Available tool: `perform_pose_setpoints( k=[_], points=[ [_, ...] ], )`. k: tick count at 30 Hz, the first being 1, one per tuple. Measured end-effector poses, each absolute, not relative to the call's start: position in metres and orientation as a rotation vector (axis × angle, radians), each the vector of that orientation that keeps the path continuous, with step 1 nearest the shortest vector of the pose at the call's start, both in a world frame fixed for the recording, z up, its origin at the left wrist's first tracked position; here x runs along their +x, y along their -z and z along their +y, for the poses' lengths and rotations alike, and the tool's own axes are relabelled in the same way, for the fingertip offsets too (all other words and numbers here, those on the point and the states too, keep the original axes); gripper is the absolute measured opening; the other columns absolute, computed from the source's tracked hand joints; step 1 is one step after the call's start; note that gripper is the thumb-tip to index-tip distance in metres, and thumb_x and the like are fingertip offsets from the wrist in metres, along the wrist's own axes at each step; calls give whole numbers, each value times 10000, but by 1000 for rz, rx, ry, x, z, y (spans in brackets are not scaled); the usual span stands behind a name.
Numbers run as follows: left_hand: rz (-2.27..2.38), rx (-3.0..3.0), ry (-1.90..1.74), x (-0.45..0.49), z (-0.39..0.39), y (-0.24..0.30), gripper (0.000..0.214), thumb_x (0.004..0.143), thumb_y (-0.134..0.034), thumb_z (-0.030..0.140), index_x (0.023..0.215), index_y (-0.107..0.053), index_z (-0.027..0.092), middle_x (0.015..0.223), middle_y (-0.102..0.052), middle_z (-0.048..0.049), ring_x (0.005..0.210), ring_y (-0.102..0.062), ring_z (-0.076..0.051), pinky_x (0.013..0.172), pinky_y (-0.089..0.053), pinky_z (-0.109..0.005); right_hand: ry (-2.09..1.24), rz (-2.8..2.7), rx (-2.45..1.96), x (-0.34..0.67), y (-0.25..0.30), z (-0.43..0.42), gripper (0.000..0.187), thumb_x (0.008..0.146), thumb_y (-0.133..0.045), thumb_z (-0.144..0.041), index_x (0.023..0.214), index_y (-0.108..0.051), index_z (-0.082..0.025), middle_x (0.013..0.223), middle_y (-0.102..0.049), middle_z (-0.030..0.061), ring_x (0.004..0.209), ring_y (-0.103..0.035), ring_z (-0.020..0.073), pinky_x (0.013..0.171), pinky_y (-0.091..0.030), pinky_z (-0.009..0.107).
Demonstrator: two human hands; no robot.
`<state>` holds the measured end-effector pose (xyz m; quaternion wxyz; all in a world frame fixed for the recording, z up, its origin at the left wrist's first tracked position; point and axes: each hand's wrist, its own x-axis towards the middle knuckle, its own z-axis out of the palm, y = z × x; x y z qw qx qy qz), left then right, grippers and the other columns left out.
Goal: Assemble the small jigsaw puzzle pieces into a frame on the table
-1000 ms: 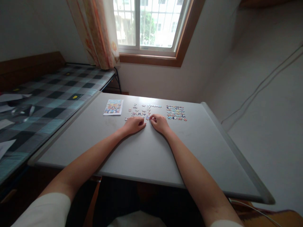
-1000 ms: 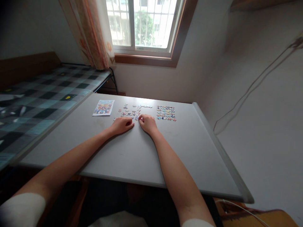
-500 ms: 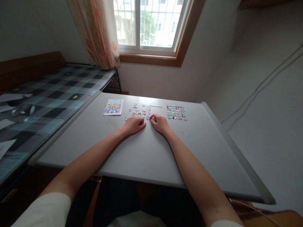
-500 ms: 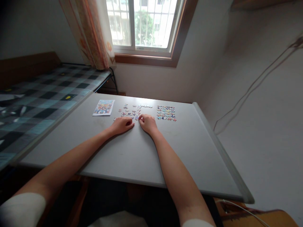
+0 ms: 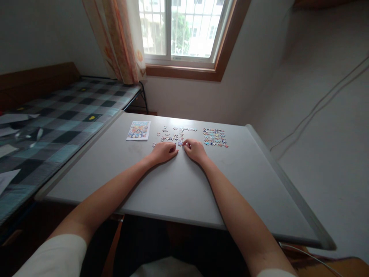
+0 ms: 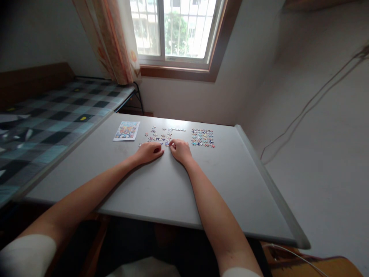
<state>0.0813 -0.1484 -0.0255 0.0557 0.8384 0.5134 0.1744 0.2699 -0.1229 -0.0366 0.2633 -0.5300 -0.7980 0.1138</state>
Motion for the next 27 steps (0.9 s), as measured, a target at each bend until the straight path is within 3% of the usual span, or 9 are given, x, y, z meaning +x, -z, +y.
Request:
perform_pose_setpoints(
  k=[27],
  points=[
    [1560,2539,-531,81,-149,25,274,848,-471,394,676,-571,205,709,-633,-24,632,-513,-155,559,-285,-262,-324,-2163,-1442,270,36,-123,201,799,-498,-199,881,-680,-225,787,-646,19,765,-547,168,750,-373,282]
  ],
)
